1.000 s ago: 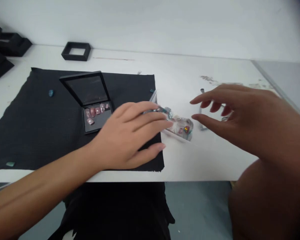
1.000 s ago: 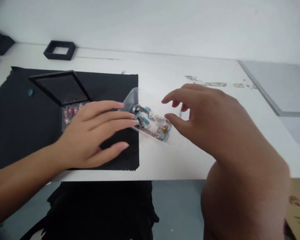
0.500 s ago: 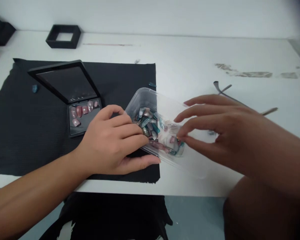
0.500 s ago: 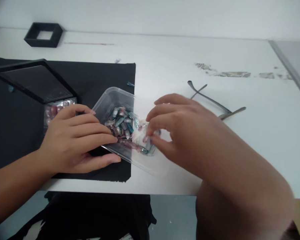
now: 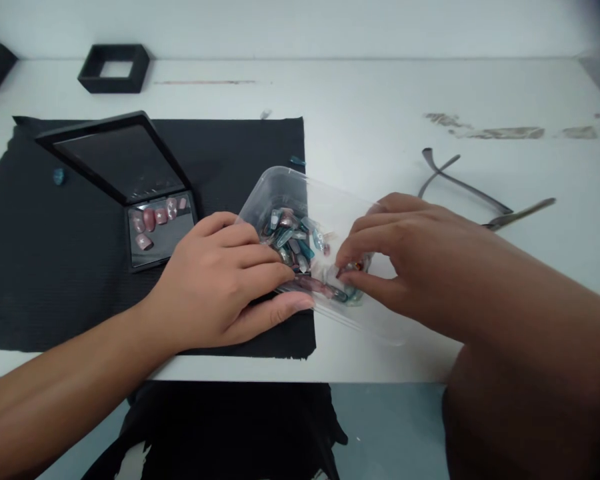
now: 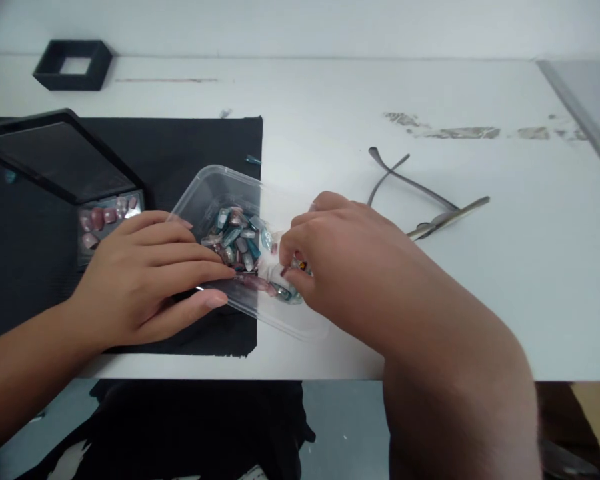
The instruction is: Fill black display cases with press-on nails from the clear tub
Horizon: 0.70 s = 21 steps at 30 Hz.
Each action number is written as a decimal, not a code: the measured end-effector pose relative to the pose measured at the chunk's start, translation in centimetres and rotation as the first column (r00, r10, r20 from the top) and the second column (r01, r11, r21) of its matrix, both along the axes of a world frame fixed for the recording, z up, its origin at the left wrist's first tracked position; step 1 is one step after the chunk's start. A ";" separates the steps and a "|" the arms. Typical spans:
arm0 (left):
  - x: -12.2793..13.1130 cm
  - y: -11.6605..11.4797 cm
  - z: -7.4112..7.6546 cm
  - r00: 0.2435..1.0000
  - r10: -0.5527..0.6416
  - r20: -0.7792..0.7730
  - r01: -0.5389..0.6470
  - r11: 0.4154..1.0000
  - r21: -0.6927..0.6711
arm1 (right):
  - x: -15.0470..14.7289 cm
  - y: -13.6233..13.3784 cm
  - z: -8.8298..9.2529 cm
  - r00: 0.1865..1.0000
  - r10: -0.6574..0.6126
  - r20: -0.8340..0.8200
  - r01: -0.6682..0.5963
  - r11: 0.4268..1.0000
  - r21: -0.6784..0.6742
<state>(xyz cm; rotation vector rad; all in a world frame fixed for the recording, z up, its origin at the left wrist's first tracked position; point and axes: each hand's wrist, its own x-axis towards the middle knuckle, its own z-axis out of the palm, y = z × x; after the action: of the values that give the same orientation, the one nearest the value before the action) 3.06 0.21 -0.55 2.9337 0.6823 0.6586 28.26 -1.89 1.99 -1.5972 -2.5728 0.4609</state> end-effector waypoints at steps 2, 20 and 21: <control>0.0 -0.1 -0.1 1.000 0.003 -0.009 -0.003 1.000 -0.002 | 0.0 -0.1 0.0 1.000 -0.014 0.001 0.014 1.000 0.005; 0.0 -0.4 -0.1 0.999 0.030 -0.024 -0.030 1.000 -0.009 | -1.6 -0.5 -0.8 0.998 0.046 -0.047 -0.041 0.993 0.113; 0.0 -0.4 -0.1 0.999 0.032 -0.027 -0.032 0.999 -0.011 | -1.5 -0.4 -0.9 0.997 0.061 -0.053 -0.054 0.992 0.115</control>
<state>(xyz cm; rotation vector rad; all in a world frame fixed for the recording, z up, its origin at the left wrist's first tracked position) 3.07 -0.22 -0.64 2.9319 0.7350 0.6162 26.73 -2.34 1.13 -1.4561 -2.5592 0.3511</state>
